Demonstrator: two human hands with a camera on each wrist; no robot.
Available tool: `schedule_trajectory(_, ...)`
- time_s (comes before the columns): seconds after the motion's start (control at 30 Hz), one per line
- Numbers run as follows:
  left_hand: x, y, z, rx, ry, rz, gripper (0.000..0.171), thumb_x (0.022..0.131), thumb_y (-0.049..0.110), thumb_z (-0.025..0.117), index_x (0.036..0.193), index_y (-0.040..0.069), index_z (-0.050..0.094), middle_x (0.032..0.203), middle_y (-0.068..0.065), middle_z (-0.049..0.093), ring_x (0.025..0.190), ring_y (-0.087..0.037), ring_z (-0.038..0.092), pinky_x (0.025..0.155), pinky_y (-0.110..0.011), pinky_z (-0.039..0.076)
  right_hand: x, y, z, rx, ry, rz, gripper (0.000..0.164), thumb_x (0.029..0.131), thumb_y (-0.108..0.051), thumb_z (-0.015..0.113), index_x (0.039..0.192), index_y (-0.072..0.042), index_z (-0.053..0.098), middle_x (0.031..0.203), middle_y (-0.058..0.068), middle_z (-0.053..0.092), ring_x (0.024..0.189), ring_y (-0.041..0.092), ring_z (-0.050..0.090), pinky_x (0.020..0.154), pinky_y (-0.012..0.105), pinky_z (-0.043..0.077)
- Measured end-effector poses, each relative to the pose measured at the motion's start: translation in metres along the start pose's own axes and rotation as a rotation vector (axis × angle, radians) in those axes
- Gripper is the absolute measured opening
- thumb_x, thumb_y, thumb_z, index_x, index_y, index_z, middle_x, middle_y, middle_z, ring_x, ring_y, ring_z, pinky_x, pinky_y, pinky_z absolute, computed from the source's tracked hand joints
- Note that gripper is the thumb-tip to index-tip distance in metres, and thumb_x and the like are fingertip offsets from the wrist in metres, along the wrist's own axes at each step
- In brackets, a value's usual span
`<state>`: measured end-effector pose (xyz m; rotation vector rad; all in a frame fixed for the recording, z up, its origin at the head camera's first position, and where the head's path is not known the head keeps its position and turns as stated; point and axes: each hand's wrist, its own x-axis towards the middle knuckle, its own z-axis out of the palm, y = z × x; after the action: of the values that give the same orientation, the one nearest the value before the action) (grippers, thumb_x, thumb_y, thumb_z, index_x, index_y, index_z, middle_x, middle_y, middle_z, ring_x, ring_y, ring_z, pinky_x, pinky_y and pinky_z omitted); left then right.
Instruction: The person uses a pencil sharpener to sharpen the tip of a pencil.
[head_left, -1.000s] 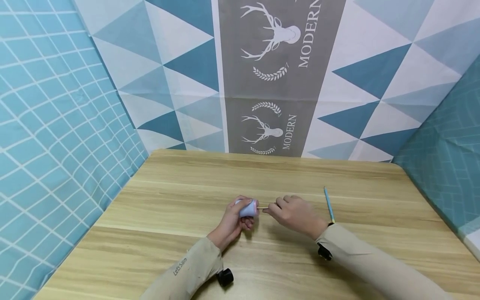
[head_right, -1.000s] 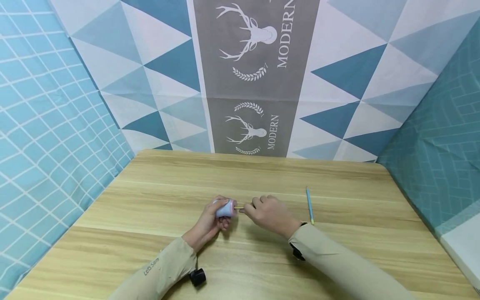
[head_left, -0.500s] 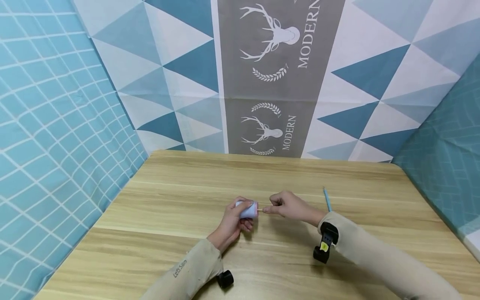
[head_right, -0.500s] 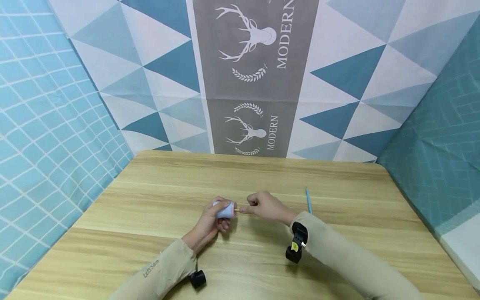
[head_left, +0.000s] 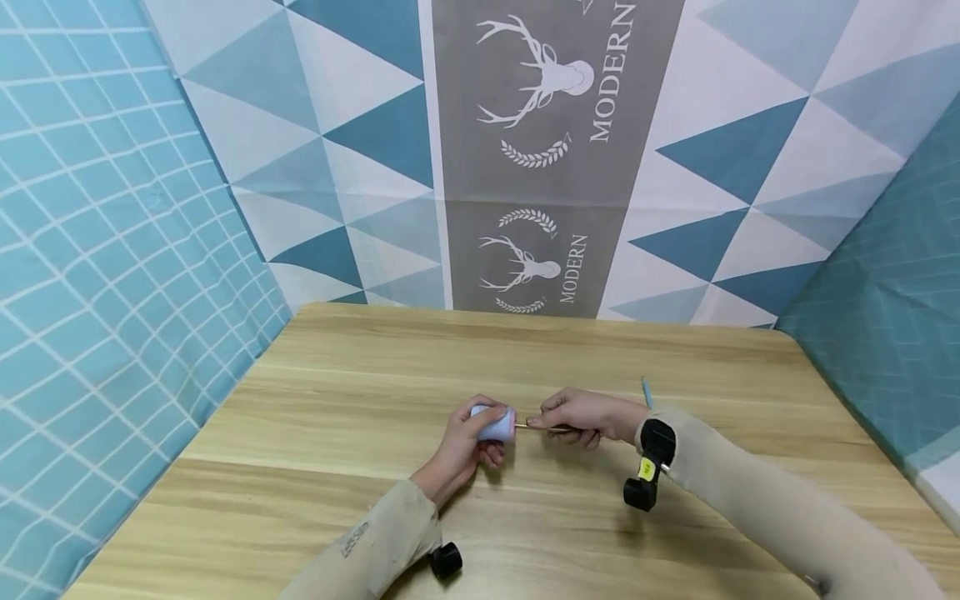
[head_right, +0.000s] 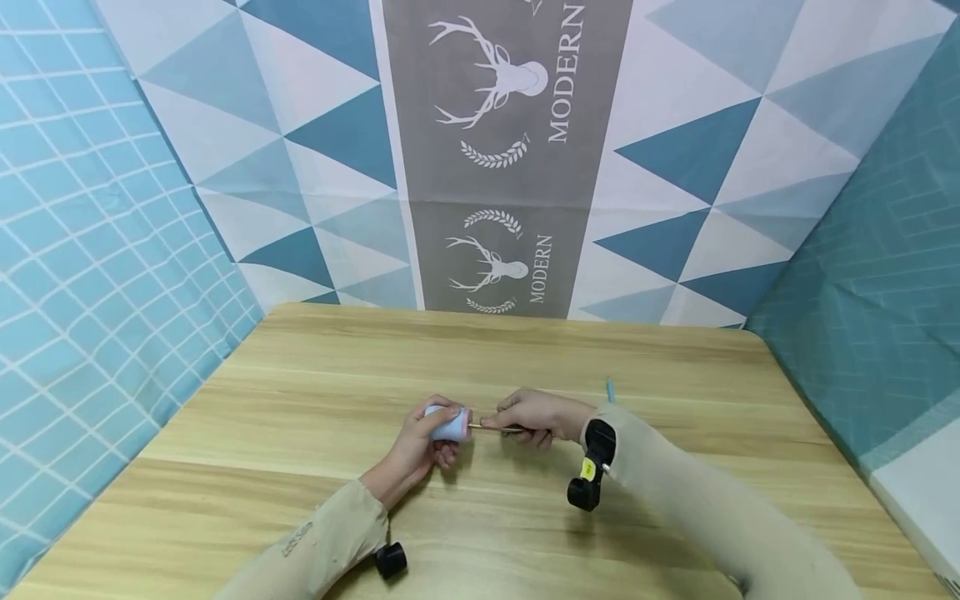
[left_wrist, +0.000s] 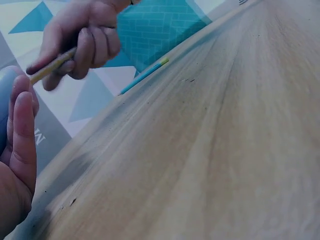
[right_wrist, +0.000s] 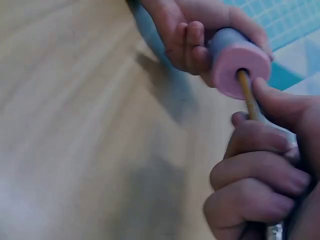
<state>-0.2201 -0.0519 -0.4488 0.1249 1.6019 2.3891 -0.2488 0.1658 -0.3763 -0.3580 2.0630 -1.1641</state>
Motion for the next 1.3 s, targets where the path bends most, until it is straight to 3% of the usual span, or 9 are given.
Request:
schedule_trajectory(0.13, 0.0, 0.0, -0.002, -0.005, 0.007, 0.014, 0.005, 0.092, 0.017, 0.063, 0.088, 0.017, 0.065, 0.064, -0.011, 0.06, 0.04, -0.012, 0.056, 0.035, -0.023, 0.05, -0.019, -0.012, -0.001, -0.288, 0.08, -0.227, 0.032, 0.099, -0.029, 0.061, 0.08, -0.004, 0.06, 0.058, 0.003, 0.054, 0.043, 0.009, 0.039, 0.04, 0.024, 0.035)
schedule_trajectory(0.27, 0.002, -0.001, -0.003, -0.006, 0.01, 0.024, 0.007, 0.093, 0.017, 0.062, 0.087, 0.017, 0.065, 0.066, -0.01, 0.062, 0.04, -0.011, 0.056, 0.036, -0.023, 0.05, -0.036, -0.017, -0.001, -0.681, 0.15, -0.428, 0.013, 0.096, -0.015, 0.066, 0.097, -0.003, 0.064, 0.076, 0.002, 0.065, 0.061, 0.009, 0.057, 0.054, 0.026, 0.052)
schedule_trajectory(0.37, 0.002, -0.003, -0.002, -0.009, 0.02, 0.024, 0.007, 0.093, 0.016, 0.061, 0.086, 0.016, 0.064, 0.066, -0.01, 0.062, 0.039, -0.011, 0.055, 0.035, -0.023, 0.05, -0.038, -0.011, 0.004, -0.94, 0.244, -0.592, 0.009, 0.091, -0.004, 0.07, 0.097, -0.004, 0.062, 0.083, 0.002, 0.067, 0.072, 0.011, 0.064, 0.063, 0.025, 0.055)
schedule_trajectory(0.53, 0.003, -0.003, -0.003, -0.036, 0.037, 0.019, 0.008, 0.093, 0.018, 0.06, 0.085, 0.016, 0.063, 0.064, -0.008, 0.062, 0.039, -0.01, 0.053, 0.035, -0.021, 0.047, -0.026, 0.011, 0.012, -1.242, 0.519, -0.91, 0.005, 0.095, -0.003, 0.063, 0.091, -0.006, 0.061, 0.08, 0.002, 0.064, 0.068, 0.012, 0.064, 0.057, 0.023, 0.055)
schedule_trajectory(0.73, 0.003, -0.002, -0.005, -0.036, 0.019, 0.007, 0.007, 0.093, 0.017, 0.06, 0.087, 0.015, 0.063, 0.066, -0.008, 0.063, 0.04, -0.01, 0.054, 0.036, -0.02, 0.047, -0.001, 0.03, 0.022, -1.481, 0.894, -1.195, 0.039, 0.11, -0.024, 0.034, 0.082, -0.005, 0.054, 0.065, 0.0, 0.049, 0.046, 0.01, 0.046, 0.037, 0.02, 0.041)
schedule_trajectory(0.83, 0.003, -0.003, -0.005, -0.031, 0.019, 0.01, 0.007, 0.093, 0.016, 0.06, 0.087, 0.014, 0.062, 0.066, -0.009, 0.063, 0.04, -0.01, 0.054, 0.035, -0.021, 0.047, 0.005, 0.033, 0.026, -1.457, 0.943, -1.211, 0.041, 0.11, -0.025, 0.033, 0.079, -0.007, 0.052, 0.059, -0.001, 0.046, 0.041, 0.008, 0.039, 0.033, 0.02, 0.035)
schedule_trajectory(0.93, 0.002, -0.003, -0.004, -0.024, 0.028, 0.013, 0.008, 0.093, 0.017, 0.061, 0.086, 0.014, 0.062, 0.065, -0.009, 0.062, 0.039, -0.01, 0.054, 0.035, -0.022, 0.048, 0.005, 0.032, 0.029, -1.366, 0.903, -1.158, 0.041, 0.11, -0.029, 0.033, 0.078, -0.009, 0.05, 0.055, -0.004, 0.042, 0.04, 0.005, 0.032, 0.031, 0.019, 0.03)
schedule_trajectory(1.17, 0.003, -0.002, -0.003, -0.022, 0.041, 0.005, 0.007, 0.093, 0.017, 0.061, 0.086, 0.015, 0.063, 0.065, -0.009, 0.062, 0.039, -0.011, 0.055, 0.035, -0.022, 0.049, -0.005, 0.012, 0.025, -0.779, 0.465, -0.768, 0.036, 0.099, -0.02, 0.064, 0.071, -0.016, 0.041, 0.057, -0.015, 0.031, 0.049, -0.003, 0.027, 0.043, 0.015, 0.026)
schedule_trajectory(1.3, 0.002, -0.002, -0.002, -0.023, 0.037, -0.003, 0.007, 0.092, 0.016, 0.062, 0.085, 0.016, 0.064, 0.063, -0.009, 0.063, 0.038, -0.012, 0.055, 0.034, -0.023, 0.049, -0.004, 0.003, 0.015, -0.355, 0.198, -0.465, 0.045, 0.098, -0.017, 0.064, 0.065, -0.015, 0.034, 0.054, -0.011, 0.026, 0.046, 0.002, 0.023, 0.043, 0.019, 0.021)
